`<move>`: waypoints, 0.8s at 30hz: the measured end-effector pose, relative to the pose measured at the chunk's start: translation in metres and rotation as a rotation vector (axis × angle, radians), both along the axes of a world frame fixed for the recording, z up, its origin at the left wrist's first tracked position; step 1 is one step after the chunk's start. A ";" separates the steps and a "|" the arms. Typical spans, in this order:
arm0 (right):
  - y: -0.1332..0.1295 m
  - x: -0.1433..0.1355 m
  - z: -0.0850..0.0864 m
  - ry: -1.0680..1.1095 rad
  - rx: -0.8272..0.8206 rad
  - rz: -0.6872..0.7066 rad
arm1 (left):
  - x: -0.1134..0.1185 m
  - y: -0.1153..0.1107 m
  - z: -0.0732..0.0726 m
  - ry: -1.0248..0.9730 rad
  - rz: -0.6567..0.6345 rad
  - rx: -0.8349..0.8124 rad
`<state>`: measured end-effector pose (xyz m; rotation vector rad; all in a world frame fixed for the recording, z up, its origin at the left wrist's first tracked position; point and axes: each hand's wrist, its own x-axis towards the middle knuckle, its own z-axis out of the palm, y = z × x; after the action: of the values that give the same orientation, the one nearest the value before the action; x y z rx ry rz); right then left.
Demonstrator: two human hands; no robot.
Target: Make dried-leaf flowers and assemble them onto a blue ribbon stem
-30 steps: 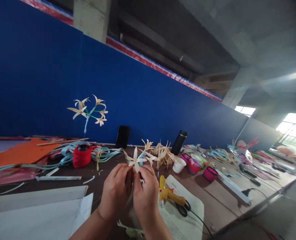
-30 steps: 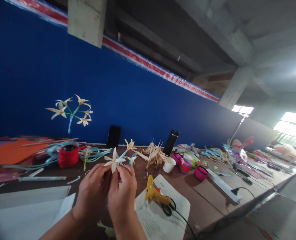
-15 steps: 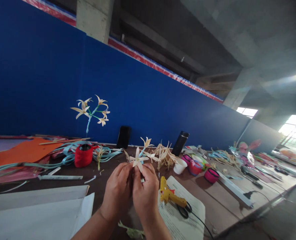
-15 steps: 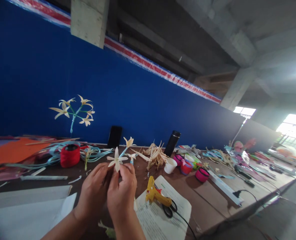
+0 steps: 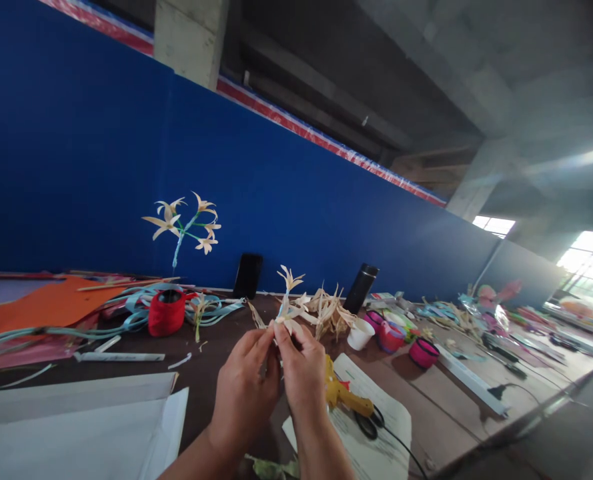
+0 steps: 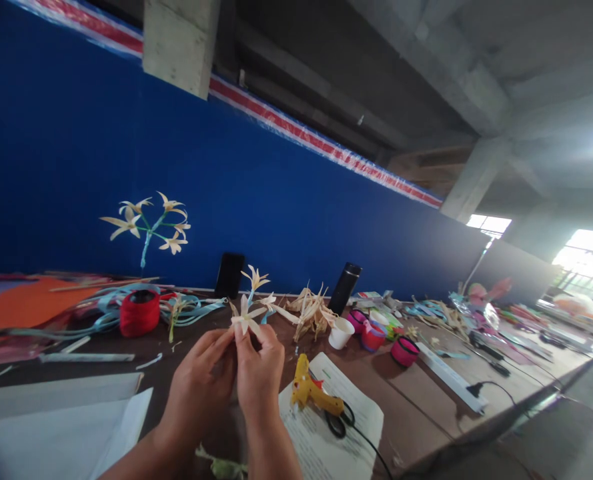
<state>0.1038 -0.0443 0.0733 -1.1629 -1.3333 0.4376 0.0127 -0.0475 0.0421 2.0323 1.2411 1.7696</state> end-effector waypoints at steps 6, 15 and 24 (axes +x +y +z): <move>0.005 0.002 0.001 0.208 -0.088 0.117 | 0.003 -0.007 0.007 -0.024 -0.023 -0.039; 0.009 0.008 0.004 0.190 -0.103 0.074 | 0.008 -0.005 0.002 -0.080 -0.071 -0.037; 0.002 0.005 -0.001 0.069 -0.020 0.059 | 0.003 0.000 -0.003 -0.151 -0.042 -0.097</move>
<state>0.1086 -0.0427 0.0727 -1.1168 -1.3083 0.5303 0.0159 -0.0474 0.0389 1.8231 1.2051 1.7706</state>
